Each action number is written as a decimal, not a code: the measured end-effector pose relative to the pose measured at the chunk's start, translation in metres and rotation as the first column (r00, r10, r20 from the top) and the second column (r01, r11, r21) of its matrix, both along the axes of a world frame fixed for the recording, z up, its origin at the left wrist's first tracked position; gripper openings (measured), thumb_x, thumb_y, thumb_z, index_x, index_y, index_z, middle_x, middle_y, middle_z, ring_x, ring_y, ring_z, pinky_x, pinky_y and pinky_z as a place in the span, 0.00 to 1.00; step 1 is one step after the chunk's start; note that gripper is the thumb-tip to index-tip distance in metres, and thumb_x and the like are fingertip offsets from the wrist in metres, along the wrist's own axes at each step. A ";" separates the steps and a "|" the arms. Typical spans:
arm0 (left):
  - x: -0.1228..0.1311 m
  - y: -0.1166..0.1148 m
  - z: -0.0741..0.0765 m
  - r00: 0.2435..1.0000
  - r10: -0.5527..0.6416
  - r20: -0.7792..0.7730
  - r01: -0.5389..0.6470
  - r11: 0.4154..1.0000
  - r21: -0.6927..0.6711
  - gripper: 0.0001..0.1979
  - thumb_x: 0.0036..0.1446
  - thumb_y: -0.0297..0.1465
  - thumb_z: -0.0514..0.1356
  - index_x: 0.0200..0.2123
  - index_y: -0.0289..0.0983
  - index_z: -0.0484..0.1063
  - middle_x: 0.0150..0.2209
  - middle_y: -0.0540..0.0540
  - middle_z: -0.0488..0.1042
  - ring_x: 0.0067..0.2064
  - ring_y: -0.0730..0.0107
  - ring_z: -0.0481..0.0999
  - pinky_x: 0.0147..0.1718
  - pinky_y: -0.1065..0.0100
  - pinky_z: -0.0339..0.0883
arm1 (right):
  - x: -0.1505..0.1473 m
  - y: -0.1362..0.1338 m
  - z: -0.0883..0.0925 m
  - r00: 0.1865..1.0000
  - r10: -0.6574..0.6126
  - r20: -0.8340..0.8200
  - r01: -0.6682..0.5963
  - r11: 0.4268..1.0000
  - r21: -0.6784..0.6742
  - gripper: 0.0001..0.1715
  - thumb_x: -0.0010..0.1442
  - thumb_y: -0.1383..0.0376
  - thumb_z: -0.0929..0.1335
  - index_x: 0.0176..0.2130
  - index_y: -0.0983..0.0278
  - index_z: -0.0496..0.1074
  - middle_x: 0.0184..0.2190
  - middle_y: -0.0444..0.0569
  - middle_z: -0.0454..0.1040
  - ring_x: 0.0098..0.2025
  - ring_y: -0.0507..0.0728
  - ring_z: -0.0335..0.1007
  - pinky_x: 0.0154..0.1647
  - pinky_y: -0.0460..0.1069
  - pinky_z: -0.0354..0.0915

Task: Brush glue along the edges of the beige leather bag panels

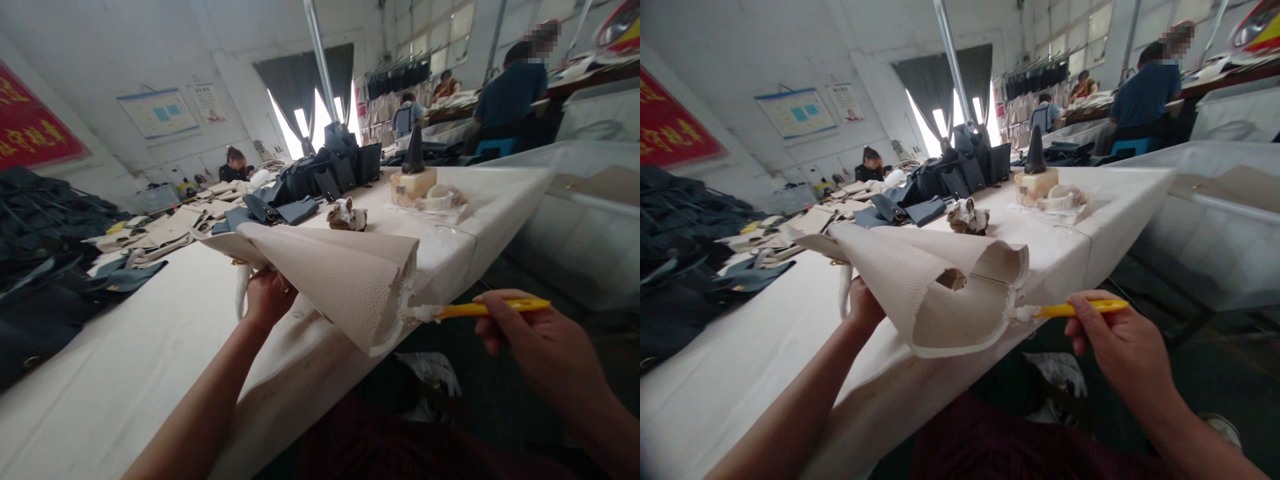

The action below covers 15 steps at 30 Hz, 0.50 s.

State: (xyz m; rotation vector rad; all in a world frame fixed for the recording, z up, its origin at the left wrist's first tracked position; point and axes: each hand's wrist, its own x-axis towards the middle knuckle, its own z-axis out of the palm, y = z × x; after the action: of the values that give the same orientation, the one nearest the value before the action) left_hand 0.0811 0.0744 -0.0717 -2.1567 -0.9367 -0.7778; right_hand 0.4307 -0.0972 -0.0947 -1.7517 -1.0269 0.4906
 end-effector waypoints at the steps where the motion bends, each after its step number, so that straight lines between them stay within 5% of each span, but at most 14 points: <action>1: 0.001 -0.002 0.003 1.000 -0.008 -0.024 0.009 0.999 0.051 0.12 0.52 0.27 0.54 0.18 0.36 0.66 0.17 0.44 0.68 0.22 0.63 0.67 0.22 0.66 0.53 | 0.001 0.001 0.000 0.999 -0.015 0.036 0.015 1.000 0.016 0.37 0.49 0.34 0.60 0.30 0.63 0.72 0.18 0.47 0.69 0.19 0.56 0.65 0.26 0.50 0.61; 7: 0.012 -0.012 0.019 0.994 -0.069 -0.080 0.086 0.968 0.235 0.13 0.52 0.25 0.52 0.16 0.36 0.64 0.14 0.45 0.66 0.17 0.66 0.65 0.19 0.67 0.51 | 0.000 -0.003 0.000 0.993 0.081 -0.089 -0.082 0.997 -0.009 0.38 0.48 0.33 0.62 0.29 0.65 0.70 0.17 0.48 0.68 0.17 0.55 0.63 0.22 0.49 0.59; 12: 0.017 -0.016 0.025 0.994 -0.097 -0.056 0.108 0.961 0.255 0.13 0.50 0.22 0.52 0.16 0.36 0.64 0.13 0.47 0.66 0.16 0.68 0.64 0.18 0.68 0.49 | -0.008 -0.017 -0.004 0.924 0.180 -0.337 -0.181 0.983 0.026 0.41 0.47 0.33 0.66 0.35 0.68 0.67 0.18 0.48 0.67 0.15 0.52 0.58 0.15 0.46 0.54; 15: 0.016 -0.016 0.023 0.996 -0.068 -0.056 0.079 0.969 0.234 0.11 0.49 0.23 0.54 0.16 0.36 0.65 0.14 0.46 0.66 0.17 0.67 0.64 0.17 0.67 0.49 | -0.008 -0.017 -0.003 0.928 0.164 -0.334 -0.167 0.986 0.020 0.41 0.47 0.33 0.66 0.36 0.68 0.67 0.18 0.48 0.67 0.15 0.53 0.59 0.16 0.46 0.56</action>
State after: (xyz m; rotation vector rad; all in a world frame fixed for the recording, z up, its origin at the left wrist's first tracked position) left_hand 0.0975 0.0582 -0.0482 -2.0009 -0.7050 -0.8259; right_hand 0.4226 -0.1141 -0.0982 -1.5274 -0.9308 0.8700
